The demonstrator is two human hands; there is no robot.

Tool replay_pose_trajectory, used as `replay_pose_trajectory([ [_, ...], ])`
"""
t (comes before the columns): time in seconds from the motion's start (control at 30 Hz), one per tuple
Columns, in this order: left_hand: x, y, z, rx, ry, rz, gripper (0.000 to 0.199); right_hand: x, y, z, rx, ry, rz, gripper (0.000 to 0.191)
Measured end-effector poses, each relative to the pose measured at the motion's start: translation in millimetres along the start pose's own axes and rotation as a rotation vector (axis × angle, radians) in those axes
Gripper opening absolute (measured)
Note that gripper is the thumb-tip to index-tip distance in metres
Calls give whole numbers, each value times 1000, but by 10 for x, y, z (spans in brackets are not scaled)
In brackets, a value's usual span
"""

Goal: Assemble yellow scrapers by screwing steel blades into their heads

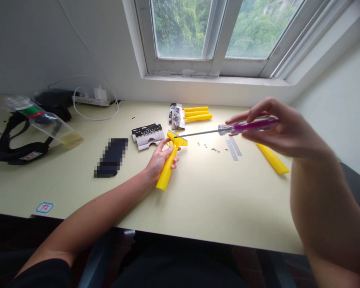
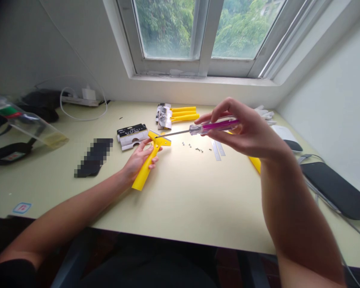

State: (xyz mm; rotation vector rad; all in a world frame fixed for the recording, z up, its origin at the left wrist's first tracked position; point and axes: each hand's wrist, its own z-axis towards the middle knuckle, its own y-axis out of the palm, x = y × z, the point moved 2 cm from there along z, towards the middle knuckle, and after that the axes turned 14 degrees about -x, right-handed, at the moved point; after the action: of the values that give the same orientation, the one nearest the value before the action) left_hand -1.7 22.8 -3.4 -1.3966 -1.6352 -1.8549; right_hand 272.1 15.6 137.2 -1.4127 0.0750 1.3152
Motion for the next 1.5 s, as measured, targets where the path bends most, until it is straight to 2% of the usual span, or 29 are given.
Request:
replay_pose_trajectory([
  [0.1,2,-3,-2,-8,14,2,45,-88,28,-26,27,60,-77,28],
  [0.2,-16,0,2,-27,21,17,47,-91,46,-28,284,226,-239,27],
  [0.27,-29,-7,8,-22,25,22,49,-72,62,-16,411,268,-300,31],
  [0.3,-32,-14,12,-14,30,22,50,-57,77,-1,405,241,-276,35],
  [0.4,-31,-33,19,4,52,25,52,-1,115,40,278,136,-113,47],
  [0.53,-30,-31,18,10,57,44,49,55,83,37,370,170,-171,42],
  [0.63,-28,-17,13,22,70,53,46,63,70,38,249,133,-147,51],
  [0.67,-25,-10,10,20,79,57,46,64,57,31,248,147,-152,49],
  [0.77,-22,7,3,12,96,65,46,60,3,0,351,248,-238,39],
  [0.9,-28,7,2,18,102,76,44,34,2,5,199,196,-164,53],
  [0.97,-32,5,4,16,105,85,43,38,-23,-4,275,244,-230,39],
  [1.03,-34,3,6,22,107,88,42,60,-44,-10,320,284,-310,37],
  [1.13,-32,2,7,40,112,85,43,117,-37,9,162,225,-227,55],
  [1.17,-31,3,7,42,113,84,43,135,-42,9,168,233,-229,52],
  [1.23,-29,5,6,42,113,86,44,156,-64,0,274,292,-291,37],
  [1.27,-29,5,6,44,112,87,44,154,-66,-3,301,300,-314,36],
  [1.37,-27,1,6,53,115,90,44,117,-24,14,158,208,-216,56],
  [1.4,-26,0,7,53,117,92,44,104,-16,15,147,204,-210,55],
  [1.5,-28,-4,13,47,114,97,43,90,-31,-1,286,320,-303,34],
])
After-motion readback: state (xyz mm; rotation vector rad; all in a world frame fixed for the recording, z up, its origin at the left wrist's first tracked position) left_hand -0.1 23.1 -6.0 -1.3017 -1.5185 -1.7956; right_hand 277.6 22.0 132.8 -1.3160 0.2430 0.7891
